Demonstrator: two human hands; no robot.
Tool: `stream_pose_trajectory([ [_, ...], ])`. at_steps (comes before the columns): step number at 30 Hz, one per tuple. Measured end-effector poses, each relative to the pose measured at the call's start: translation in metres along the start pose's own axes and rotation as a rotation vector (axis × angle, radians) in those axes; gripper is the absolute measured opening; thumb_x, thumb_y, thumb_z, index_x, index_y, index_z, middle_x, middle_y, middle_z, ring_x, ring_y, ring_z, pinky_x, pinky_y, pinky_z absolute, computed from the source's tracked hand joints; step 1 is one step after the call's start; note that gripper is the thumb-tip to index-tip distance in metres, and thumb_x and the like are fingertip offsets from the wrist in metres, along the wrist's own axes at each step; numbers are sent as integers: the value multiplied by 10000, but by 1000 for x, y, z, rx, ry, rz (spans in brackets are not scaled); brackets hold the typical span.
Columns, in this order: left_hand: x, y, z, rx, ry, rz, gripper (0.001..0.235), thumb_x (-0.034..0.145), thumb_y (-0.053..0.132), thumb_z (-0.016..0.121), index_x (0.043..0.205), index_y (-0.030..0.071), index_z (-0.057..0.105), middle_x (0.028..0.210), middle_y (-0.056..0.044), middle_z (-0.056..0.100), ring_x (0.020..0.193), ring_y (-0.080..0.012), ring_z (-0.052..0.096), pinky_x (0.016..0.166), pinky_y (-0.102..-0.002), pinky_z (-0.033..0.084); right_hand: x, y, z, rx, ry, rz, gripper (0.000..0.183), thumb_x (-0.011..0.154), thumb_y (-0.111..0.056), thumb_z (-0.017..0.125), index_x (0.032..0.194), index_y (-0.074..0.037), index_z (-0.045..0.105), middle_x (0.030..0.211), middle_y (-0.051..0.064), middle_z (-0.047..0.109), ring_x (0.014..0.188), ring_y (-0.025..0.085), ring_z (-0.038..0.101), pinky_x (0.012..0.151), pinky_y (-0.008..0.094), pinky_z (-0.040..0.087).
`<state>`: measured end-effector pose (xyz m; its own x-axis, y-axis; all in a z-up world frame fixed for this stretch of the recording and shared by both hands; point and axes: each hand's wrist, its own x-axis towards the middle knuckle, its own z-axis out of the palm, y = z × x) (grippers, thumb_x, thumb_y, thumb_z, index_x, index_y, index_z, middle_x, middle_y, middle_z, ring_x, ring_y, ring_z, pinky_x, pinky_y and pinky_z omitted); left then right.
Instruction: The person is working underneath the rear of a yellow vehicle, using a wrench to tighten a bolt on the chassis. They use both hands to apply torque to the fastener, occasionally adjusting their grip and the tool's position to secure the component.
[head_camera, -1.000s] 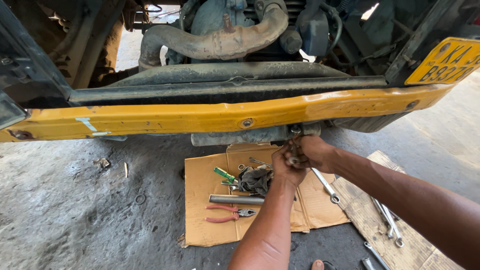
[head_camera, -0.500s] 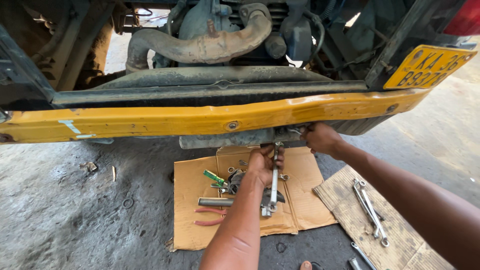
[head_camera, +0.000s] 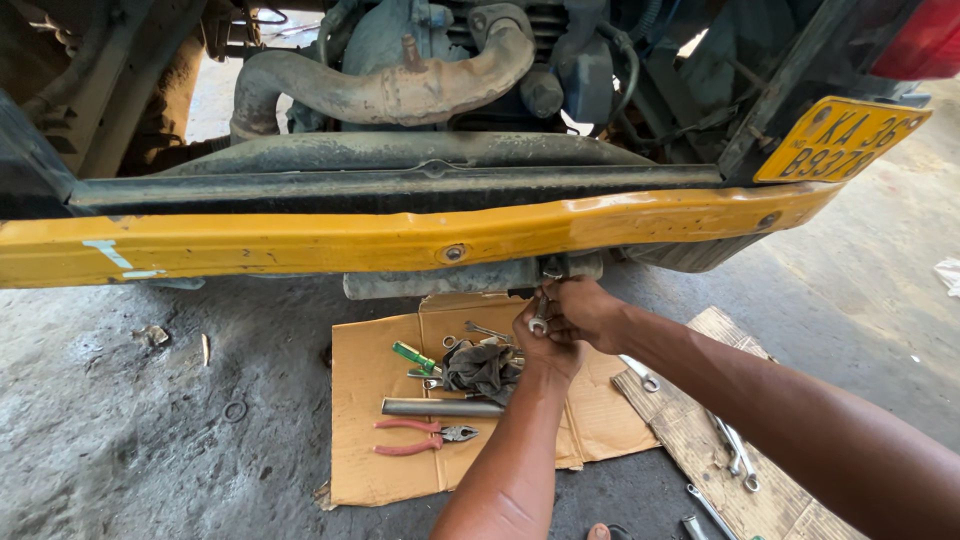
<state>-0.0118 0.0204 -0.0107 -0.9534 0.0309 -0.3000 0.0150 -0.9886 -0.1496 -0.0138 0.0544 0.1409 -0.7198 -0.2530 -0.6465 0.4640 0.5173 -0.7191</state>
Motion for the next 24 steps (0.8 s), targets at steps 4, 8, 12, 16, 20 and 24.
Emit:
stream_pose_trajectory([
  [4,-2,6,2,-14,-27,8,251,978,212,477,925,125,706,655,60,649,422,-21,491,320,-137,335,-3,-2,6,50,37,3,317,1102,-299,314,1008,-116,556,811,20,707,677,133,632,674,314,511],
  [8,-12,8,10,-82,-157,-41,294,961,190,459,1015,100,734,595,86,590,433,-25,503,381,-149,389,0,-3,11,78,115,-18,302,1104,-291,324,1035,-97,546,766,60,673,607,142,605,561,294,502],
  [12,-30,11,30,39,83,-113,264,963,259,437,997,172,684,589,70,533,517,-75,539,601,-263,523,7,-3,0,104,69,-48,259,1090,-220,330,1034,-78,539,684,81,595,522,161,525,433,294,440],
  [16,-20,12,15,27,-127,-119,209,1013,291,514,991,204,702,656,82,636,570,-73,555,593,-206,447,7,-1,-1,67,85,-40,239,1093,-242,340,1026,-92,514,674,61,580,521,157,528,454,290,453],
  [20,-6,7,-3,14,-35,-97,243,1004,312,507,1035,166,698,671,12,592,551,-124,507,573,-254,460,16,0,-8,35,83,12,265,1092,-247,344,1043,-85,547,726,61,591,621,157,554,548,301,514],
  [24,4,35,-4,285,194,-118,229,1002,336,535,1012,136,646,741,-54,638,532,-112,441,446,-232,343,35,4,-55,-526,136,-161,351,1099,-304,420,1011,-51,647,776,94,597,741,203,545,739,401,523],
])
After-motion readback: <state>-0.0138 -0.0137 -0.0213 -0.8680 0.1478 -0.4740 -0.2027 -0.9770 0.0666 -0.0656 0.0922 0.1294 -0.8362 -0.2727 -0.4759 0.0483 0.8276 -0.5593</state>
